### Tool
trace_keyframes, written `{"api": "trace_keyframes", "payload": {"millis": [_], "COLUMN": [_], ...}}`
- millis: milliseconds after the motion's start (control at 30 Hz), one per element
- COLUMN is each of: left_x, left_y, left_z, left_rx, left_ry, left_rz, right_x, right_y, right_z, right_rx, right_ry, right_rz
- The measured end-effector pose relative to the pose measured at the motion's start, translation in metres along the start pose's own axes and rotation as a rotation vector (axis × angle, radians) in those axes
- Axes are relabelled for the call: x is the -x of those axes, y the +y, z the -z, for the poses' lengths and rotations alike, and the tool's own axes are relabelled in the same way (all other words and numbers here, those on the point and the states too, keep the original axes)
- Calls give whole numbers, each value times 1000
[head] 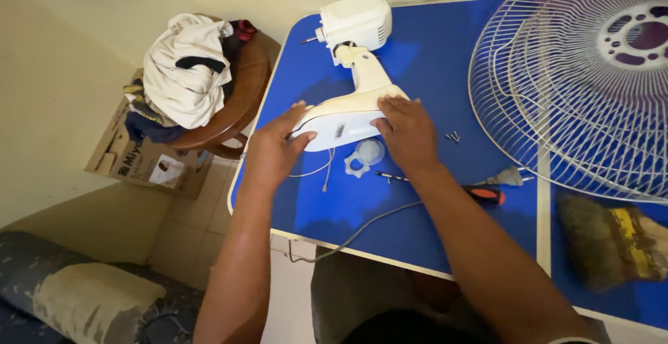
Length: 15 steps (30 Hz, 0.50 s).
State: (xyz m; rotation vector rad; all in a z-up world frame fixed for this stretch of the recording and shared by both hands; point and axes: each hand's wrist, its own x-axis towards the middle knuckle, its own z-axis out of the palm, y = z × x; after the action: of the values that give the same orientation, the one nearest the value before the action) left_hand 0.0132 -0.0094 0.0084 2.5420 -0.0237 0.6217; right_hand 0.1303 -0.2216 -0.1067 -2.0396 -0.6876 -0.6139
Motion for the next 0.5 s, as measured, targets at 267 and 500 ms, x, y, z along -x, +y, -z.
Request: {"api": "trace_keyframes", "payload": {"millis": [267, 500], "left_x": [9, 9], "left_y": [-11, -15], "left_z": [-6, -5], "left_rx": [-137, -163], "left_ry": [47, 45], "left_rz": [-111, -152], "right_x": [1, 2], "right_y": [-7, -7], "right_z": [-1, 0], "right_rx": [38, 21], "right_ry": [0, 12], "right_rz": [-21, -26]}}
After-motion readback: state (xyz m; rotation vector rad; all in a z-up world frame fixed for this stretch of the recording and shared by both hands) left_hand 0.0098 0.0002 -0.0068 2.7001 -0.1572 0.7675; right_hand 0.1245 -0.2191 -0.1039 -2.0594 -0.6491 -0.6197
